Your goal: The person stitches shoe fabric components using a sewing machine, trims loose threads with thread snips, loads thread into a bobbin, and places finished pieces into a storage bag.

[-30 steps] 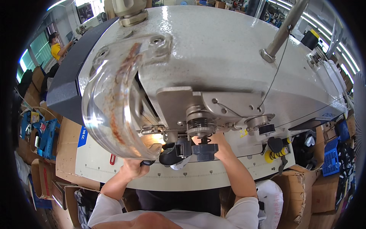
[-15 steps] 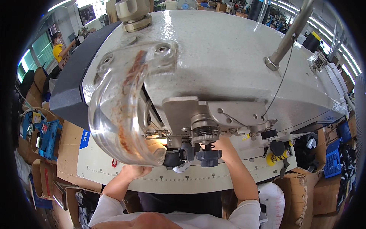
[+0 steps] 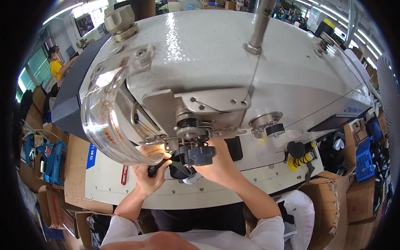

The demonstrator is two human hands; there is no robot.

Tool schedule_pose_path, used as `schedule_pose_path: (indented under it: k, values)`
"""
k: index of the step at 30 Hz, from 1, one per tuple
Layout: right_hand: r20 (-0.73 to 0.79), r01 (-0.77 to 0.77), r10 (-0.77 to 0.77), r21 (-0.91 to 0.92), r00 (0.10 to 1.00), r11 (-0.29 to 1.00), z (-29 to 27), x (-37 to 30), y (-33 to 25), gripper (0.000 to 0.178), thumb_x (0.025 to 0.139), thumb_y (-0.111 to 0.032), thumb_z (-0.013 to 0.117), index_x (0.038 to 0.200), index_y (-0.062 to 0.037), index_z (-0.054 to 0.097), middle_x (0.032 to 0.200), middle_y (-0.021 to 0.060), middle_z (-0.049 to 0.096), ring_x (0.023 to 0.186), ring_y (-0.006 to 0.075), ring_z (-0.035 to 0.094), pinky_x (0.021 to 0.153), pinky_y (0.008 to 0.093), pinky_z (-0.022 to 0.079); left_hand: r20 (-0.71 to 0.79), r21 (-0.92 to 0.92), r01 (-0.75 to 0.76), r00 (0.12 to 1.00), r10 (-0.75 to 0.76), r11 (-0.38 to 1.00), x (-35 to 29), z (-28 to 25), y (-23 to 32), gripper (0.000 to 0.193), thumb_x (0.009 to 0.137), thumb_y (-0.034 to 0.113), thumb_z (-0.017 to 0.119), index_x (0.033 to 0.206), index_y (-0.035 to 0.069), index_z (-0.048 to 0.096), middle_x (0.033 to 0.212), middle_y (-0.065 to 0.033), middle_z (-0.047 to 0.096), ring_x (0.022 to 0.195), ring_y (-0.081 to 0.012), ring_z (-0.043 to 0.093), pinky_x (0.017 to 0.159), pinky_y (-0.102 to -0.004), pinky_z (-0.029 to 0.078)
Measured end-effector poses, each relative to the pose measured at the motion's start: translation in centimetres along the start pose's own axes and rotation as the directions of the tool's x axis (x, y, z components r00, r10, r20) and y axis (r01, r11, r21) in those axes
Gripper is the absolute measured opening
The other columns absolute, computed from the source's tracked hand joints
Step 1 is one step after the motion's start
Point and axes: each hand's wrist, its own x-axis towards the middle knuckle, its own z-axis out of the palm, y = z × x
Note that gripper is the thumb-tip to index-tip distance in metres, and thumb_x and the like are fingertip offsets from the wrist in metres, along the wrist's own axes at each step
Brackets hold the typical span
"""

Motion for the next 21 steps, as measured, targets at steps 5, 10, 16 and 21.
schedule_pose_path:
  k: [5, 10, 16, 21]
  values:
    - [-0.194, -0.072, 0.102, 0.154, 0.976, 0.985, 0.6, 0.7, -1.5, 0.016, 0.068, -0.002, 0.070, 0.083, 0.0009, 0.065, 0.072, 0.0135, 0.064, 0.062, 0.0289, 0.060, 0.058, 0.0371, 0.047, -0.047, 0.012, 0.018, 0.999, -0.017, 1.000, -0.4, 0.1, -0.4, 0.028, 0.069, -0.003, 0.076, 0.094, 0.002, 0.066, 0.094, -0.0127, 0.066, 0.079, -0.0262, 0.062, 0.070, -0.0321, 0.049]
    - [0.010, -0.157, 0.165, 0.363, 0.986, 0.918, 1.8, 0.0, 2.5, 0.025, 0.070, -0.010, 0.071, 0.091, 0.0008, 0.065, 0.082, 0.0133, 0.066, 0.074, 0.0272, 0.063, 0.071, 0.0360, 0.049, -0.114, 0.011, 0.072, 0.991, -0.070, 0.997, -0.5, 0.2, -0.2, 0.026, 0.070, -0.004, 0.075, 0.094, -0.001, 0.066, 0.088, -0.0136, 0.067, 0.069, -0.0237, 0.063, 0.062, -0.0288, 0.049]
    - [-0.037, 0.022, -0.018, 0.119, 0.999, 0.993, 1.6, -0.2, 2.9, 0.027, 0.069, -0.014, 0.074, 0.091, 0.0002, 0.067, 0.085, 0.0122, 0.067, 0.079, 0.0259, 0.064, 0.075, 0.0378, 0.049, -0.173, -0.025, 0.170, 0.970, -0.172, 0.985, -0.4, 0.4, 0.0, 0.020, 0.072, -0.003, 0.076, 0.090, -0.001, 0.068, 0.076, -0.0110, 0.067, 0.060, -0.0187, 0.062, 0.057, -0.0262, 0.047]
    - [0.041, -0.054, 0.045, 0.261, 0.998, 0.964, 1.4, -0.2, 2.1, 0.028, 0.071, -0.012, 0.073, 0.095, 0.0004, 0.065, 0.088, 0.0118, 0.066, 0.079, 0.0245, 0.063, 0.075, 0.0373, 0.049, -0.180, -0.114, 0.197, 0.960, -0.215, 0.974, -0.4, 0.4, -0.2, 0.019, 0.072, -0.003, 0.075, 0.089, 0.001, 0.069, 0.079, -0.0105, 0.069, 0.061, -0.0189, 0.063, 0.057, -0.0250, 0.047]
